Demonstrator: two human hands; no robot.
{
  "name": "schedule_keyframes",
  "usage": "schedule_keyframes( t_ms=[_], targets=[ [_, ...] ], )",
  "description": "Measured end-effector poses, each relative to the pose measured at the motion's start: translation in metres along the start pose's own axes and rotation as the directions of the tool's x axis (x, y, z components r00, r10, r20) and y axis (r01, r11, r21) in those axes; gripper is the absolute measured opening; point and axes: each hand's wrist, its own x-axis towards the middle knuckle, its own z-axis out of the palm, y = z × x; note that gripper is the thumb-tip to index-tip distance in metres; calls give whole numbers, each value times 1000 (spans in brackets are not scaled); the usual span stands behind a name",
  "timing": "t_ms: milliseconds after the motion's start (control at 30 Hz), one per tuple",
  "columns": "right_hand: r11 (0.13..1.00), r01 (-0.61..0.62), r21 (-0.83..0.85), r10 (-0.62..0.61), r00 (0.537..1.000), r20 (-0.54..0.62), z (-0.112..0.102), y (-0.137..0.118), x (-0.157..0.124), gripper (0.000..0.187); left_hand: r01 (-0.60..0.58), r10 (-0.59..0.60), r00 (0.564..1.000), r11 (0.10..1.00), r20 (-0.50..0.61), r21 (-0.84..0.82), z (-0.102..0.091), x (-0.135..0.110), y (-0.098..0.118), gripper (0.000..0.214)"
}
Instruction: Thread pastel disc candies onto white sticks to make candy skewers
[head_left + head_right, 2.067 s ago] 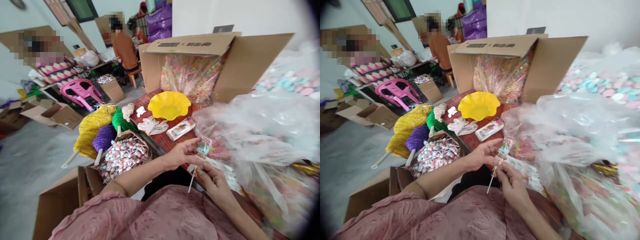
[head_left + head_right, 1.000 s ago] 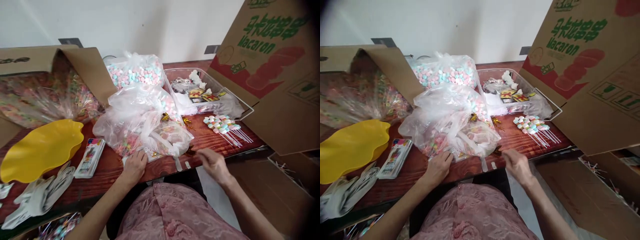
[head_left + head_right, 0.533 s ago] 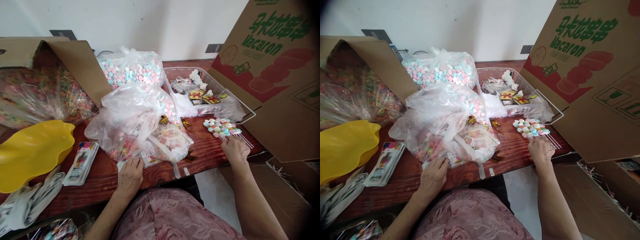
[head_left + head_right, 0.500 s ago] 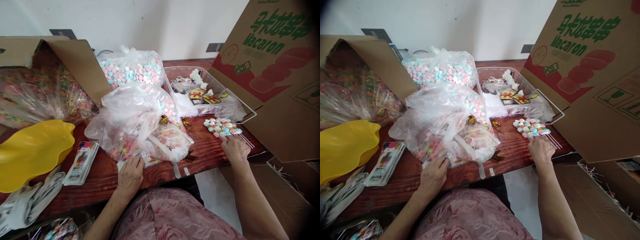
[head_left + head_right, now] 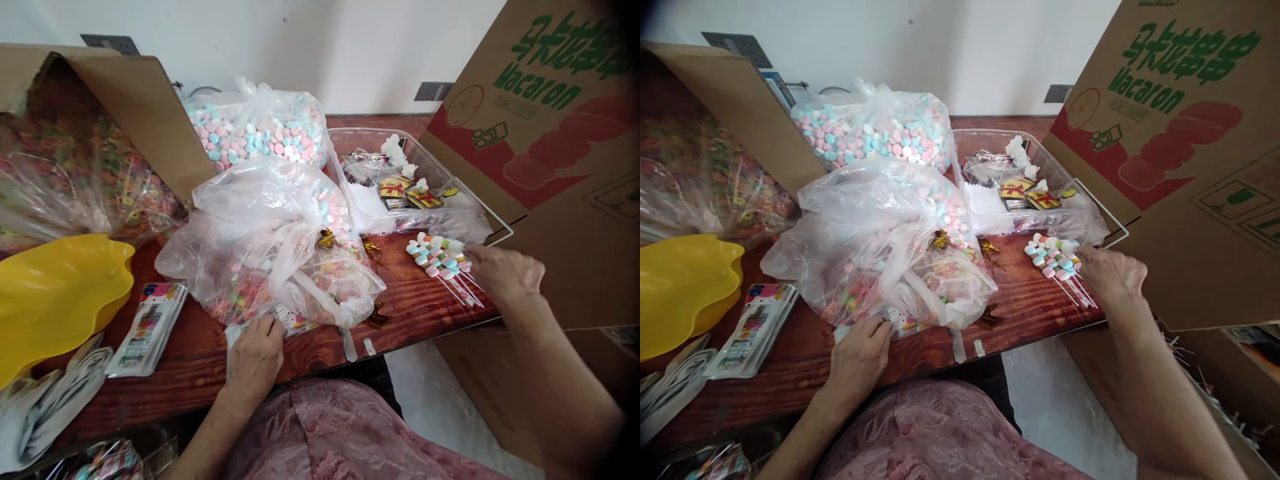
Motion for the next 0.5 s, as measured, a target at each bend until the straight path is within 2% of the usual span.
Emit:
schedule_keyframes(
  t_ms=[33, 100, 233, 333, 500],
  targets=[
    [999, 23, -23, -22, 999, 43, -9, -2, 16, 12, 8, -8, 1000, 1000, 22, 9, -2, 1, 2, 15],
    [996, 74, -54, -68, 991, 114, -23, -9, 47, 16, 17, -17, 999, 1000, 38, 17, -2, 2, 4, 16],
    [982, 169, -81, -150, 969, 198, -34, -29, 91, 39, 47, -47, 999, 999, -9, -15, 3, 0, 3, 17],
    [966, 241, -95, -212, 947, 242, -33, -39, 105, 49, 63, -64, 998, 997, -25, -48, 6, -3, 1, 17],
    [939, 326, -108, -285, 915, 284, -32, -43, 115, 50, 61, -65, 996, 996, -59, -72, 5, -4, 1, 16]
  ],
)
